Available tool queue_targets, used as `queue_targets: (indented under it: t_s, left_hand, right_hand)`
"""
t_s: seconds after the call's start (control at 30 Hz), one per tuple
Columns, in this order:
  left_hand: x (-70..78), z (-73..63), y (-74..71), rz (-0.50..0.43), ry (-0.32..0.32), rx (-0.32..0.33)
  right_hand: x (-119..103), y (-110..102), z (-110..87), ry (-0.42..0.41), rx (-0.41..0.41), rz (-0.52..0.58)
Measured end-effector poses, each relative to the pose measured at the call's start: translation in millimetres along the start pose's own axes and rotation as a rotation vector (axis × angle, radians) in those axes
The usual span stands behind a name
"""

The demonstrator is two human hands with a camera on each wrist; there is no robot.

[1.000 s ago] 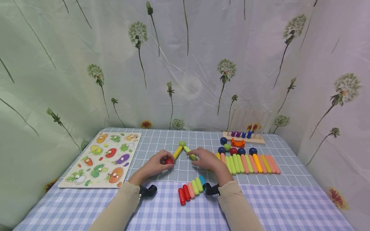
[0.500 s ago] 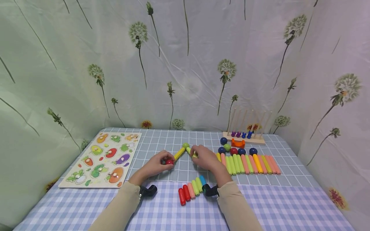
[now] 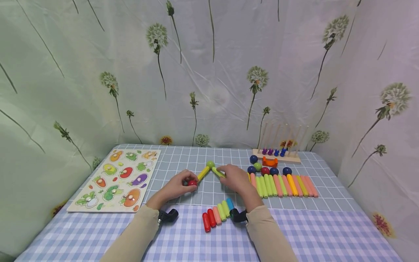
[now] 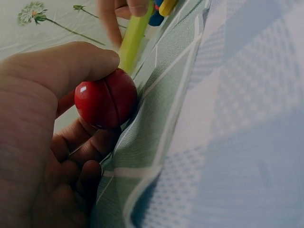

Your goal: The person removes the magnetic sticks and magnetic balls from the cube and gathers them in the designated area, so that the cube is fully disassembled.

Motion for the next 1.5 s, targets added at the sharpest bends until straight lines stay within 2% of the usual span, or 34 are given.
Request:
queue_targets:
  t_s: [0.23,0.53,0.87,1.13,1.27,1.4,1.5]
  left_hand:
    - [-2.1,-0.1,0.3,0.004,-0.023,0.0]
    - [-3.2,-0.9,0.5,0.0,-0.03,0.003]
    - [-2.4,-0.7,-0.1,-0.005,-0.027,0.004]
    - [1.2,-0.7,-1.7,0.001,0.036,0.023]
    - [1.6,-0.9,-2.5,0.016,0.04,0.035]
    - [0.8,-0.6,-2.7,0.007,0.032,0.041]
    - [-0.5,-0.5,-1.7,-0.003,0.012,0.035]
  right_hand:
    - [2.1,-0.9,-6.1,-0.009,-0.044,-0.019]
    - [20.1,2.4,-16.7,0.063,-0.182,0.022]
    - [23.1,4.1,-19.8,0.04,-0.245,0.063]
    - [24.8,3.2,-19.5,0.023,-0.237,0.047]
    - [26.2,2.2,-18.4,0.026,-0.22,0.064]
    - [27.5,-4.1,-15.2,0.037,-0.152,0.093]
    - [22.5,-10.0,-10.8,0.005,-0.077,0.065]
Point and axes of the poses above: each hand's wrist, its own z-axis towards the middle knuckle, its own y-axis out of the palm, x = y × z, the point moved 10 cm from there along z, towards the middle knuckle, and after that the axes turned 7 degrees about -z, right-handed, at the moved point
